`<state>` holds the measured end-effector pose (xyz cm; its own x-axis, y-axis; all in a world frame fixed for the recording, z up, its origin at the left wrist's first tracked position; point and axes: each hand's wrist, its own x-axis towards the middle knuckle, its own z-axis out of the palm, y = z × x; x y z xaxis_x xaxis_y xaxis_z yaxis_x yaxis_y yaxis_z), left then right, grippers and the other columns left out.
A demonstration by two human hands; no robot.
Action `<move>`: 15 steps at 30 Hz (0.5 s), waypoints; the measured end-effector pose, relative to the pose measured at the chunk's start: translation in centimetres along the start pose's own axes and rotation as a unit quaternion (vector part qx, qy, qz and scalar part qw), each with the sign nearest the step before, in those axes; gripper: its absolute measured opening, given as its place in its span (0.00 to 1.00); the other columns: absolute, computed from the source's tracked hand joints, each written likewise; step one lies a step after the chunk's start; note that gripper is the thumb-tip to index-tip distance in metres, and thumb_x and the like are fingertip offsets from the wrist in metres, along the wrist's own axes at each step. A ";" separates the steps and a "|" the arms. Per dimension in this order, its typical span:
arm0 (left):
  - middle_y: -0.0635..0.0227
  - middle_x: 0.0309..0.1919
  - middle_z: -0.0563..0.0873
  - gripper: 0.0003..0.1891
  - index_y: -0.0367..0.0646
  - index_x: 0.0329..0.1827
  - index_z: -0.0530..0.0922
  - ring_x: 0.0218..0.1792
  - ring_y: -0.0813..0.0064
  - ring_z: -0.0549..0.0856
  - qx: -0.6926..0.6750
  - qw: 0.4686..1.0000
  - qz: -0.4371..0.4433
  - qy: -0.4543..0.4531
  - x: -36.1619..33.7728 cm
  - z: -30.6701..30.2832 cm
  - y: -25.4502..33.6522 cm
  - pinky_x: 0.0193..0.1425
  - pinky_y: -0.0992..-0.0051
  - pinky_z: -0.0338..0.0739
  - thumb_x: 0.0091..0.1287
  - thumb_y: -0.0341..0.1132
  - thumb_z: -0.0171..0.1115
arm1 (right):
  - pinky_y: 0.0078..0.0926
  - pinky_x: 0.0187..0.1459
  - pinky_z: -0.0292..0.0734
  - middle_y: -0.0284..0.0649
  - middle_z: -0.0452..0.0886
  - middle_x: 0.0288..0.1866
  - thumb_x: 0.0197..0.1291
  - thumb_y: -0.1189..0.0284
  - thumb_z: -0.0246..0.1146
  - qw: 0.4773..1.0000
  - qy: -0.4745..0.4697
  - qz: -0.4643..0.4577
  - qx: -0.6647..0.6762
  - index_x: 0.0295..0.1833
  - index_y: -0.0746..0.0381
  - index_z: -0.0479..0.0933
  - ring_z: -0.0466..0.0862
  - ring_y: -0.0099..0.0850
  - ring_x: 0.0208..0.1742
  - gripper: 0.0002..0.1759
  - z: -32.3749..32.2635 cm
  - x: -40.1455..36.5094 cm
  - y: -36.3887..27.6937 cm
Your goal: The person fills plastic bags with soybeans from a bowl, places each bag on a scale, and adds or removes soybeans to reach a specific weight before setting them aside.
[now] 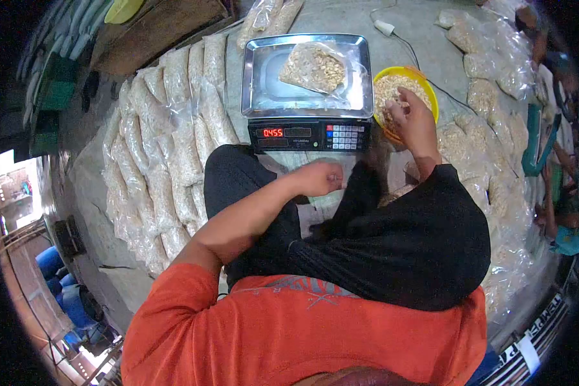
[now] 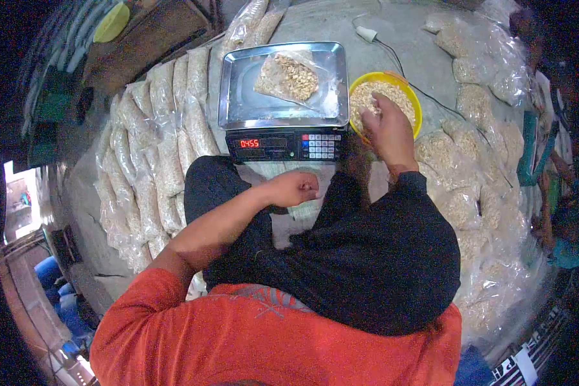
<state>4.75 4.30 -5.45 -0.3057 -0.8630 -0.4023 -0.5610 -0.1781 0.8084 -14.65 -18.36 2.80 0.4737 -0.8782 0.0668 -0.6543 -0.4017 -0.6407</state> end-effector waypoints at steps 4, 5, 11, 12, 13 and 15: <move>0.59 0.35 0.89 0.16 0.43 0.46 0.84 0.37 0.61 0.87 -0.009 1.000 -0.005 0.003 0.5 1.4 -2.4 0.44 0.60 0.80 0.74 0.48 0.72 | 0.43 0.58 0.84 0.55 0.88 0.58 0.72 0.60 0.68 0.998 -0.018 0.016 0.057 0.67 0.65 0.81 0.90 0.50 0.55 0.26 -0.2 0.1 -3.0; 0.59 0.35 0.88 0.16 0.44 0.47 0.85 0.37 0.60 0.87 0.025 1.000 -0.003 -0.011 0.8 1.9 -3.3 0.44 0.59 0.81 0.74 0.49 0.71 | 0.41 0.56 0.85 0.54 0.89 0.57 0.73 0.64 0.66 0.992 -0.001 -0.089 0.085 0.66 0.65 0.82 0.91 0.47 0.52 0.22 0.1 0.2 -4.0; 0.56 0.43 0.90 0.18 0.44 0.52 0.87 0.46 0.55 0.89 0.041 0.990 -0.085 -0.102 0.9 1.0 -1.7 0.52 0.58 0.82 0.75 0.50 0.68 | 0.48 0.57 0.84 0.56 0.87 0.53 0.70 0.75 0.59 0.961 -0.024 -0.276 0.004 0.55 0.67 0.84 0.89 0.53 0.53 0.14 6.3 4.7 -8.2; 0.56 0.43 0.90 0.18 0.44 0.52 0.87 0.46 0.55 0.89 0.046 0.990 -0.081 -0.103 1.2 1.6 -3.2 0.52 0.58 0.82 0.75 0.50 0.68 | 0.51 0.56 0.83 0.58 0.86 0.52 0.67 0.75 0.58 0.971 -0.068 -0.223 -0.049 0.49 0.66 0.85 0.88 0.55 0.53 0.12 7.2 5.4 -8.8; 0.54 0.47 0.90 0.17 0.44 0.52 0.87 0.49 0.54 0.88 0.035 0.992 -0.066 -0.099 1.2 2.0 -4.6 0.55 0.59 0.82 0.75 0.48 0.67 | 0.51 0.56 0.83 0.58 0.86 0.52 0.67 0.75 0.58 0.972 -0.060 -0.221 -0.053 0.49 0.66 0.85 0.88 0.55 0.53 0.12 7.8 5.8 -9.3; 0.50 0.52 0.89 0.15 0.44 0.53 0.87 0.55 0.51 0.87 0.039 0.990 -0.083 -0.107 1.0 1.5 -4.8 0.62 0.58 0.81 0.75 0.45 0.66 | 0.51 0.54 0.84 0.57 0.87 0.48 0.68 0.75 0.57 0.968 -0.109 -0.219 -0.055 0.46 0.67 0.85 0.89 0.56 0.51 0.11 8.3 6.5 -9.4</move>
<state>5.97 5.03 -10.43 -0.3566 -0.7034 -0.6148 -0.6715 -0.2646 0.6922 -0.54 -18.12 2.96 0.8248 -0.5470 0.1434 -0.4161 -0.7587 -0.5012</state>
